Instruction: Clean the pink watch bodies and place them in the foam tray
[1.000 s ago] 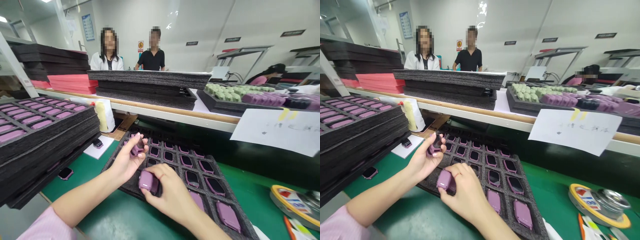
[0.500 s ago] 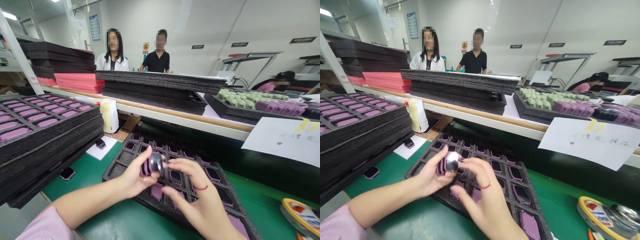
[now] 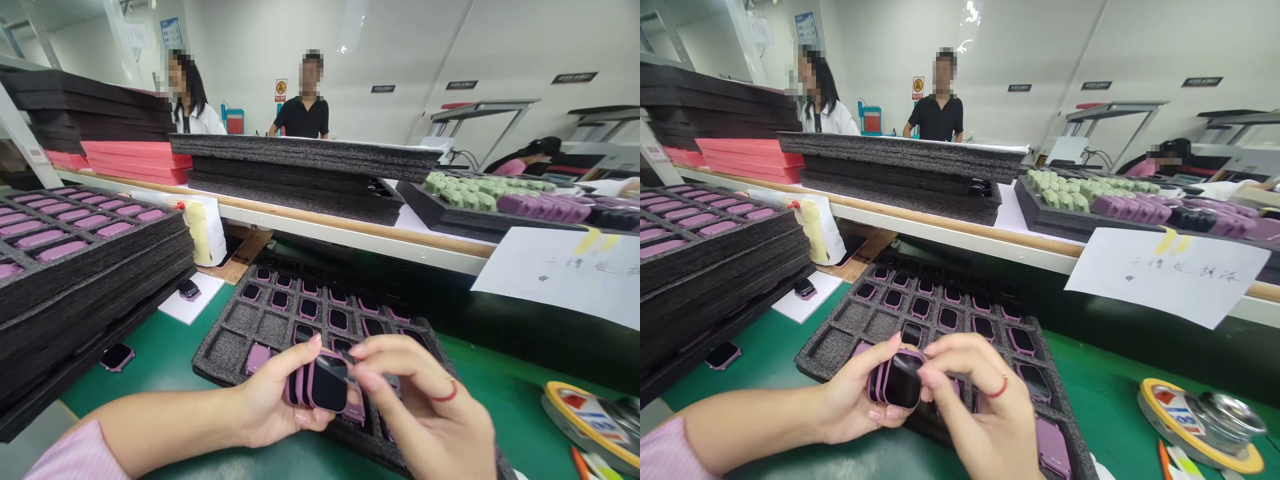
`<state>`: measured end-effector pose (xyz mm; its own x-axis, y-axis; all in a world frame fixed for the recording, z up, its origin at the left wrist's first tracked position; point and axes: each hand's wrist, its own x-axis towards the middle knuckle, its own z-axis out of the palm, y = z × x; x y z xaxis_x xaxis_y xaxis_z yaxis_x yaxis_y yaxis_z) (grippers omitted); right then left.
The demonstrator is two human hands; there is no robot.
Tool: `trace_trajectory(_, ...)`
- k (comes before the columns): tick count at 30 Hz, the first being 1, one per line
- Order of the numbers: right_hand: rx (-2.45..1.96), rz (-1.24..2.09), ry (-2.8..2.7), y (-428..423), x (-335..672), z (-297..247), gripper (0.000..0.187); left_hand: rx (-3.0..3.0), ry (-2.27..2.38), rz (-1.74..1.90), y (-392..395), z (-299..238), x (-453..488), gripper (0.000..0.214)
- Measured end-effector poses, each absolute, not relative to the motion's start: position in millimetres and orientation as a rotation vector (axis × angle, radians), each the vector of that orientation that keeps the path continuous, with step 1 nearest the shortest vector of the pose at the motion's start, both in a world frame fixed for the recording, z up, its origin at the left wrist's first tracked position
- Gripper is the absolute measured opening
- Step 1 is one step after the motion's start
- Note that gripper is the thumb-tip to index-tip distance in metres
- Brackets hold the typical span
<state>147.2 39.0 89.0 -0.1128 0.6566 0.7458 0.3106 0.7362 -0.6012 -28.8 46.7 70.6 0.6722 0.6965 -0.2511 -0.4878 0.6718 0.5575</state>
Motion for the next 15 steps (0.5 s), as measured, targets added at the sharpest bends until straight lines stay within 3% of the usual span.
trace_trajectory(6,-0.904,0.527,-1.291,30,157,94,0.018,0.543,0.363,0.659,43,72,-30,0.053)
trace_trajectory(8,-0.922,0.452,-1.369,27,158,96,0.007,0.559,0.341,0.659,43,73,-31,0.05)
trace_trajectory(11,-0.93,0.312,-1.492,26,163,97,0.021,0.574,0.323,0.659,44,74,-31,0.047)
trace_trajectory(15,-0.864,0.036,-1.887,26,179,96,0.02,0.574,0.319,0.657,43,74,-31,0.047)
